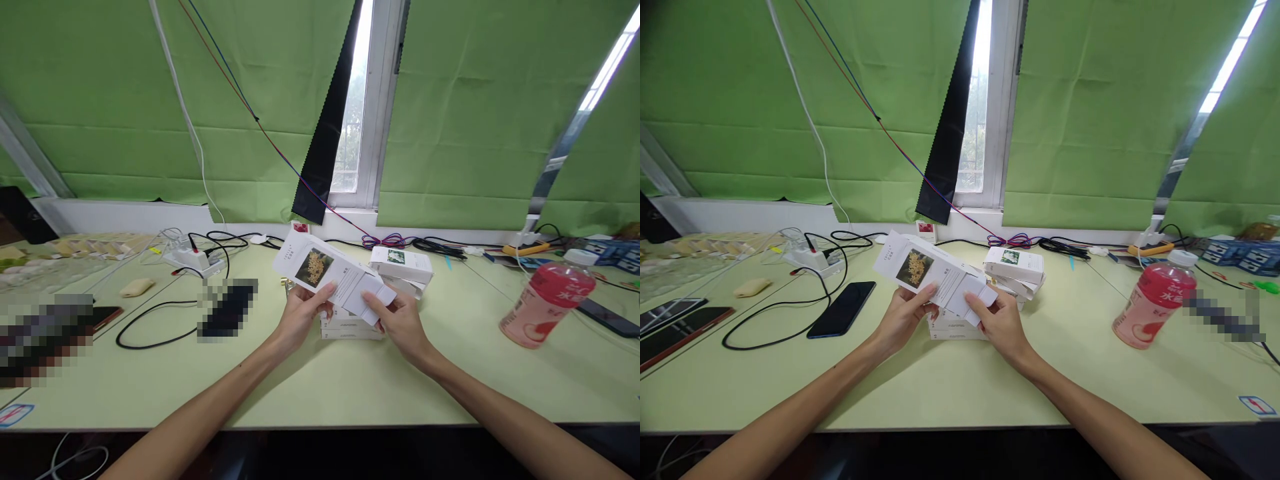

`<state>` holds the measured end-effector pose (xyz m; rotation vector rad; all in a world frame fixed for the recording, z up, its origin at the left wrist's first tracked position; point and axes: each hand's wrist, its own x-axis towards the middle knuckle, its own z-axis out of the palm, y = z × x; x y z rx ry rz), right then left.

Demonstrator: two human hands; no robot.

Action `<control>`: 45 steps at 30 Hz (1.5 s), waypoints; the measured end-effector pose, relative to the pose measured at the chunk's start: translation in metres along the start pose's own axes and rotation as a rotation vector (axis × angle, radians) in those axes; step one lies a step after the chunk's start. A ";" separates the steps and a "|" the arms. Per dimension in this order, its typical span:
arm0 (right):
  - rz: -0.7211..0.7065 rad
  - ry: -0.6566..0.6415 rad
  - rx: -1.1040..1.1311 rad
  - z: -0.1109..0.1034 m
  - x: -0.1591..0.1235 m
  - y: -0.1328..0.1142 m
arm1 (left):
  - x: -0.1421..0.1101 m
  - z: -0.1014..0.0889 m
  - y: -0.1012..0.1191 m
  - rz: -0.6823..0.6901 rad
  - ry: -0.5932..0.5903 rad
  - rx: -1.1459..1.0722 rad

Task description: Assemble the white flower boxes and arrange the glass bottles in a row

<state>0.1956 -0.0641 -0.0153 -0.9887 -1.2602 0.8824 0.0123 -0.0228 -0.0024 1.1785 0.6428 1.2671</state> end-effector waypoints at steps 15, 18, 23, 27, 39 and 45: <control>-0.111 0.066 -0.068 -0.004 0.001 0.001 | 0.006 -0.006 0.006 0.100 0.104 -0.065; -0.075 0.014 -0.035 -0.005 0.001 -0.001 | 0.009 -0.008 0.012 0.147 0.165 -0.088; -0.287 0.139 -0.197 -0.008 -0.001 -0.002 | 0.014 -0.013 0.025 0.279 0.385 -0.211; -0.764 0.274 -0.610 -0.013 0.000 0.003 | 0.016 -0.015 0.027 0.317 0.456 -0.241; -1.102 0.040 -1.363 -0.014 0.003 0.017 | 0.009 -0.010 0.014 0.077 0.095 -0.138; -1.016 -0.066 -1.205 -0.011 0.000 0.015 | 0.009 -0.010 0.014 0.025 0.088 -0.108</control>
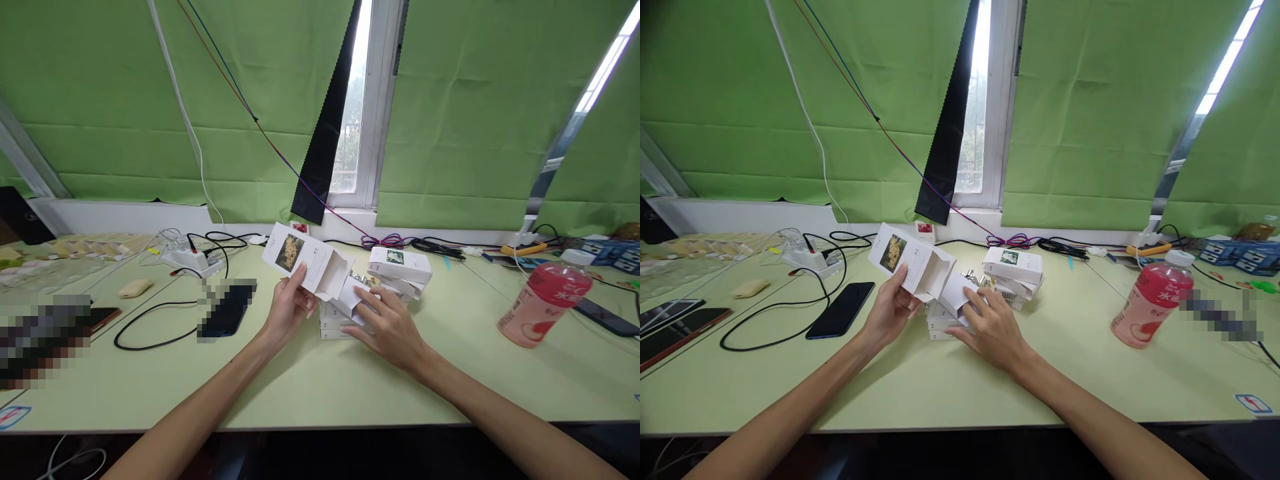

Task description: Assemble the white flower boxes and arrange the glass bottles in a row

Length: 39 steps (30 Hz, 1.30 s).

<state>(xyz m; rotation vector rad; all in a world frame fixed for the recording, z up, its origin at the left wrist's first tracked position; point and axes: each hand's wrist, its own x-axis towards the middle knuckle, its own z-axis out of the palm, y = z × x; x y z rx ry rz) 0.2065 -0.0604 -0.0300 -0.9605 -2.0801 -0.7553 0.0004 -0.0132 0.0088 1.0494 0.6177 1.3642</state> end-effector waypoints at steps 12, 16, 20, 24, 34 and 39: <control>0.263 0.327 0.440 -0.019 0.009 -0.004 | -0.003 -0.003 -0.004 -0.085 -0.095 0.203; 0.290 0.248 0.567 -0.022 0.012 -0.005 | -0.003 -0.006 -0.010 -0.065 -0.153 0.292; 0.266 0.180 0.601 -0.019 0.010 -0.004 | -0.003 -0.007 -0.012 -0.055 -0.194 0.311; 0.265 0.139 0.589 -0.014 0.007 -0.003 | -0.005 -0.004 -0.009 -0.009 -0.195 0.372; 0.349 0.131 0.633 -0.013 0.006 -0.002 | -0.008 -0.001 -0.010 0.036 -0.223 0.460; 0.484 0.165 0.758 -0.011 0.006 -0.002 | -0.009 -0.001 -0.007 0.077 -0.257 0.384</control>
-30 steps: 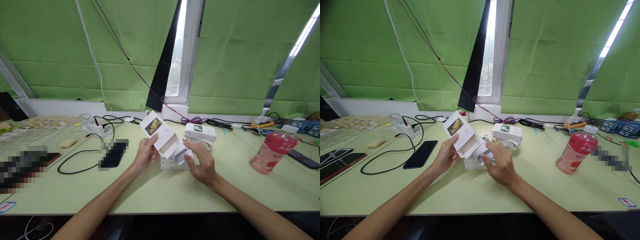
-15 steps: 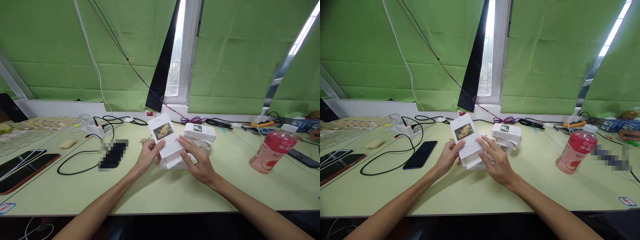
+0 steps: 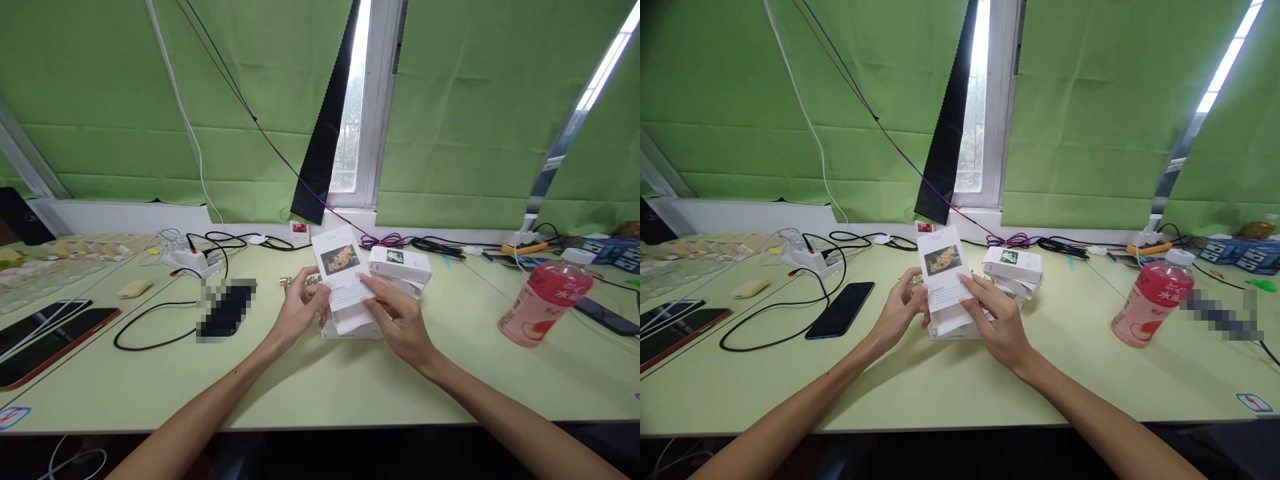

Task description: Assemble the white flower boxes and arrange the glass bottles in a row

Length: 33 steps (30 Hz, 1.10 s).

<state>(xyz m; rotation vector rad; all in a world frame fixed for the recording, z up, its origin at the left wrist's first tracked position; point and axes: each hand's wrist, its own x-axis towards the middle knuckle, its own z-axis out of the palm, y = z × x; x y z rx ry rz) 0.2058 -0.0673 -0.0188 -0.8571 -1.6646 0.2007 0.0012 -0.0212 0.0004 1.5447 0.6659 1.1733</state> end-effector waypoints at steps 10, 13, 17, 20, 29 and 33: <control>0.150 0.087 0.167 0.000 0.003 -0.004 | -0.005 0.000 -0.004 0.153 -0.132 0.066; 0.149 0.084 0.161 0.000 0.003 -0.004 | -0.006 -0.002 -0.006 0.152 -0.154 0.106; 0.126 0.080 0.134 0.000 0.002 -0.005 | -0.005 -0.002 -0.008 0.169 -0.122 0.125; 0.118 0.073 0.133 0.001 0.001 -0.006 | -0.005 -0.001 -0.008 0.179 -0.068 0.134; 0.132 0.078 0.155 0.002 0.000 -0.002 | -0.003 0.002 -0.007 0.143 -0.030 0.039; 0.132 0.081 0.150 0.002 0.000 -0.002 | -0.003 0.003 -0.007 0.126 -0.029 0.011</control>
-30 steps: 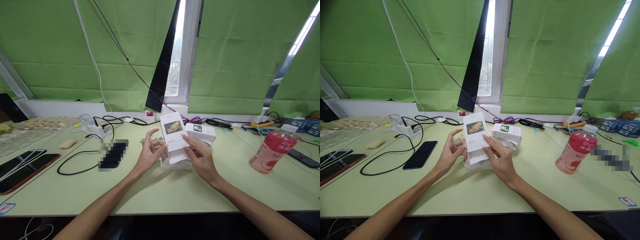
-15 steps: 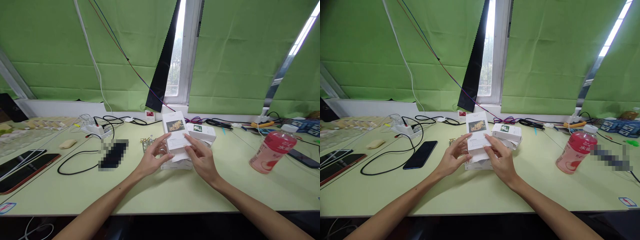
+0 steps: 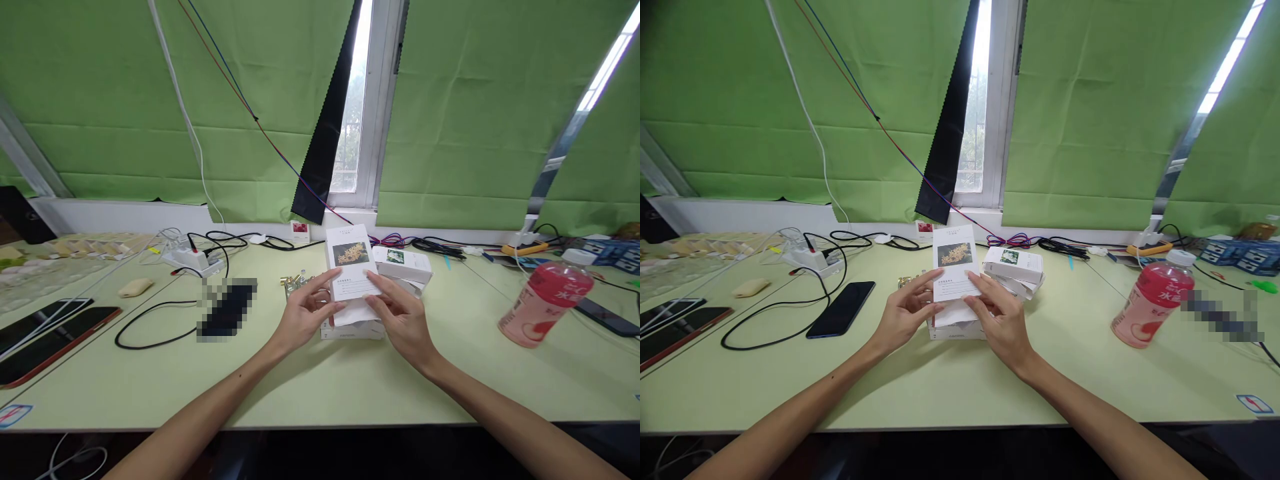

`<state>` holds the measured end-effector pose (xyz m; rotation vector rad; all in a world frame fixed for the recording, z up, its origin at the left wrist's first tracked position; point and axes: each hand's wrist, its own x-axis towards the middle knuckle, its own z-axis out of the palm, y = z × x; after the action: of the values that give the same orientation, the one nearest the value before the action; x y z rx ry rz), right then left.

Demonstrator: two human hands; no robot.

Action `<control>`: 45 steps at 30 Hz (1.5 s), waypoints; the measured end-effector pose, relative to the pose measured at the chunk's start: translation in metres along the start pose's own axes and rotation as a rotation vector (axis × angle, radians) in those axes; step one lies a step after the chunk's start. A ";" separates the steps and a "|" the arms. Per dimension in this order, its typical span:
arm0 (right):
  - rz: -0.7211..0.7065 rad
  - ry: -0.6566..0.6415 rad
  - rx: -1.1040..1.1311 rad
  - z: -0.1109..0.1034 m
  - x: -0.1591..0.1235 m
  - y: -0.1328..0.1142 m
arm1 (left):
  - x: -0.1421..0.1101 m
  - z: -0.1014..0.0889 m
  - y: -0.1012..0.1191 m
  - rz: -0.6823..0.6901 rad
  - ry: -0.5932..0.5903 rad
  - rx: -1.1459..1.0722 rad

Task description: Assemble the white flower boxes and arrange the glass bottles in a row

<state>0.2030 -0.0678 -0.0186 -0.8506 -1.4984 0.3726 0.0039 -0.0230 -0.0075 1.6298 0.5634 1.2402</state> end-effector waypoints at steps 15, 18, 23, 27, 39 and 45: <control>0.098 -0.040 0.003 -0.002 0.001 0.003 | 0.003 0.002 0.004 -0.066 0.012 -0.083; 0.130 -0.042 0.049 -0.002 0.002 0.003 | 0.003 0.002 0.006 -0.094 -0.003 -0.086; 0.178 -0.053 0.127 -0.002 0.003 0.002 | 0.002 -0.003 0.001 -0.129 -0.062 -0.100; 0.199 -0.062 0.166 -0.002 0.004 0.001 | 0.002 -0.006 -0.003 -0.124 -0.089 -0.119; 0.195 -0.113 0.189 -0.001 0.003 0.003 | 0.004 -0.004 0.000 -0.114 -0.067 -0.214; 0.189 -0.126 0.235 0.000 0.001 0.006 | 0.004 -0.001 0.005 -0.077 -0.055 -0.192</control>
<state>0.2050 -0.0630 -0.0220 -0.7937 -1.4585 0.7389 0.0038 -0.0216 -0.0011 1.4636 0.4547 1.1531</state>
